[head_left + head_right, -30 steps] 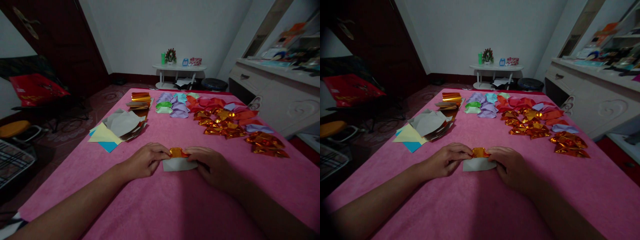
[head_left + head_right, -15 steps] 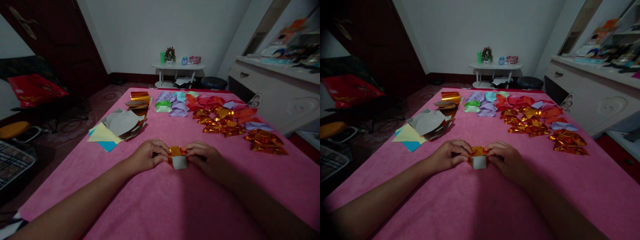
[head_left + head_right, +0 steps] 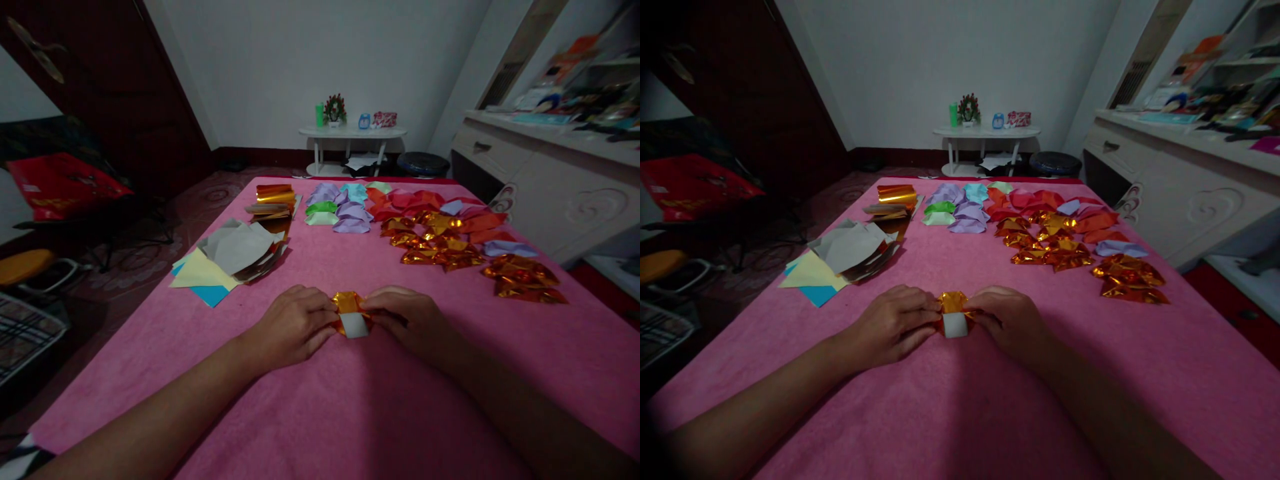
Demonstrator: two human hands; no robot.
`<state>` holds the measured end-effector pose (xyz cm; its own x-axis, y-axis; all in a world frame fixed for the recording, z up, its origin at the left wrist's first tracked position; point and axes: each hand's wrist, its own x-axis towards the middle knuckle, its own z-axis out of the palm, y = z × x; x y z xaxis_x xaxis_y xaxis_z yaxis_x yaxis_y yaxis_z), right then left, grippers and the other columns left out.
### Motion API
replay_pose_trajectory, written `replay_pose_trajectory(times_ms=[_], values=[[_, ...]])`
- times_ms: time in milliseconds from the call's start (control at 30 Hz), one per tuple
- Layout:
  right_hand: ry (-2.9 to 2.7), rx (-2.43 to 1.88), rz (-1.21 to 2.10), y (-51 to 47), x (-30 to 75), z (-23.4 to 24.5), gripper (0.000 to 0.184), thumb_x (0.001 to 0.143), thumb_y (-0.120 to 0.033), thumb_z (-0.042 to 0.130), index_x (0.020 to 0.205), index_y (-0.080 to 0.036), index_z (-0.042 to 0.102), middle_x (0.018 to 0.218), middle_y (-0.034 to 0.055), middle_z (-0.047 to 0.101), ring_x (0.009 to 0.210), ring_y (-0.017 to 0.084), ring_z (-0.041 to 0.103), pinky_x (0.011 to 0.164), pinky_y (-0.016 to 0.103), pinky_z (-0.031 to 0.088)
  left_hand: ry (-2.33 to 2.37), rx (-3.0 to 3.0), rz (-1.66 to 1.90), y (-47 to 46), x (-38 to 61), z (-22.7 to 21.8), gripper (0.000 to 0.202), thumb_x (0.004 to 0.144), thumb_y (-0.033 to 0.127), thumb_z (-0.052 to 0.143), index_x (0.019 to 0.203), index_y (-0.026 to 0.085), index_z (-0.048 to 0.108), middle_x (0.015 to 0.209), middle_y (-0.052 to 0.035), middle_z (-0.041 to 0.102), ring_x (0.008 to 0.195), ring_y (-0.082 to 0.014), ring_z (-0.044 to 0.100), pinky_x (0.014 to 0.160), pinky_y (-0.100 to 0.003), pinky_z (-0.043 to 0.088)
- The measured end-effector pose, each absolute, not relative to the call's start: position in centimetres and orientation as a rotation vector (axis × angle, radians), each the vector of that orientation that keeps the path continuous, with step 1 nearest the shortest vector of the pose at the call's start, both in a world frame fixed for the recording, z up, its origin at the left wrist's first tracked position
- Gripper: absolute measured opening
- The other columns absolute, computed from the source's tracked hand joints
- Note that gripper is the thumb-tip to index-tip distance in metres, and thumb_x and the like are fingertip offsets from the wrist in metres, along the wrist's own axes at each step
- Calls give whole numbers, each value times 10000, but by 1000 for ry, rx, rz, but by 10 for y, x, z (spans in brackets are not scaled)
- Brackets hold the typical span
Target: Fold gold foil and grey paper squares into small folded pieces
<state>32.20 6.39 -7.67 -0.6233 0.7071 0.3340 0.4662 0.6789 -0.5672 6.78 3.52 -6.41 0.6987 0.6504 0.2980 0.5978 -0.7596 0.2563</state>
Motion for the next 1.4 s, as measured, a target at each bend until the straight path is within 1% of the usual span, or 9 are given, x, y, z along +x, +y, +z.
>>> replay_pose_trajectory(times_ms=[133, 300, 433, 600, 733, 933, 1267, 1333, 1400], values=[[-2481, -681, 417, 65, 324, -73, 201, 874, -143, 536, 1003, -230, 664, 1034, 38, 703, 957, 166, 631, 867, 298, 473, 1038, 2834, 433, 31, 70, -56, 264, 893, 329, 505, 1083, 201, 636, 1083, -70, 647, 984, -214, 582, 859, -388, 446], [-2541, -665, 340, 64, 323, -69, 215, 892, -140, 498, 994, -214, 672, 1030, 56, 700, 934, 168, 632, 835, 303, 491, 1076, 2834, 443, 31, 75, -58, 238, 879, 277, 506, 1037, 190, 662, 980, -74, 661, 908, -209, 596, 785, -357, 475], [-2495, -676, 423, 64, 325, -74, 216, 886, -141, 511, 1029, -212, 657, 1042, 55, 689, 960, 170, 613, 866, 319, 478, 1084, 2826, 602, 32, 76, -70, 242, 880, 203, 471, 1003, 154, 674, 945, -87, 665, 855, -198, 601, 724, -324, 495], [-2440, -800, 617, 65, 326, -76, 243, 817, -182, 635, 1058, -212, 648, 990, 53, 683, 944, 185, 601, 832, 319, 480, 1132, 2563, 816, 37, 75, -79, 197, 877, 201, 514, 957, 172, 692, 901, -61, 680, 844, -167, 611, 768, -302, 498], [-2337, -820, 663, 68, 320, -76, 141, 849, -182, 580, 936, -202, 689, 932, 56, 680, 900, 178, 607, 812, 314, 473, 1185, 2269, 886, 43, 77, -79, 157, 854, 247, 577, 832, 177, 716, 843, -37, 674, 777, -139, 608, 722, -268, 491], [-2124, -1064, 822, 74, 305, -73, 189, 833, -180, 539, 677, -185, 645, 777, 24, 638, 720, 141, 599, 653, 260, 457, 1314, 2101, 908, 45, 82, -79, 185, 809, 181, 576, 663, 155, 687, 800, -33, 638, 715, -123, 579, 631, -241, 460], [-2098, -1351, 573, 77, 289, -77, 163, 727, -187, 572, 565, -198, 555, 698, 2, 631, 644, 133, 577, 610, 244, 427, 1517, 2154, 857, 49, 82, -77, 178, 758, 207, 626, 600, 151, 566, 728, -17, 601, 653, -120, 545, 599, -243, 432], [-2113, -1444, 508, 77, 287, -77, 161, 710, -212, 591, 561, -200, 531, 693, -4, 621, 636, 131, 570, 600, 242, 414, 1569, 2172, 841, 49, 82, -77, 138, 757, 225, 640, 653, 158, 579, 736, -10, 607, 657, -126, 544, 596, -246, 425], [-2089, -1538, 465, 77, 286, -78, 93, 706, -233, 595, 629, -206, 550, 690, -16, 617, 619, 127, 564, 573, 238, 393, 1594, 2197, 851, 48, 82, -77, 66, 775, 241, 638, 784, 177, 624, 776, -7, 623, 692, -136, 555, 620, -256, 432]])
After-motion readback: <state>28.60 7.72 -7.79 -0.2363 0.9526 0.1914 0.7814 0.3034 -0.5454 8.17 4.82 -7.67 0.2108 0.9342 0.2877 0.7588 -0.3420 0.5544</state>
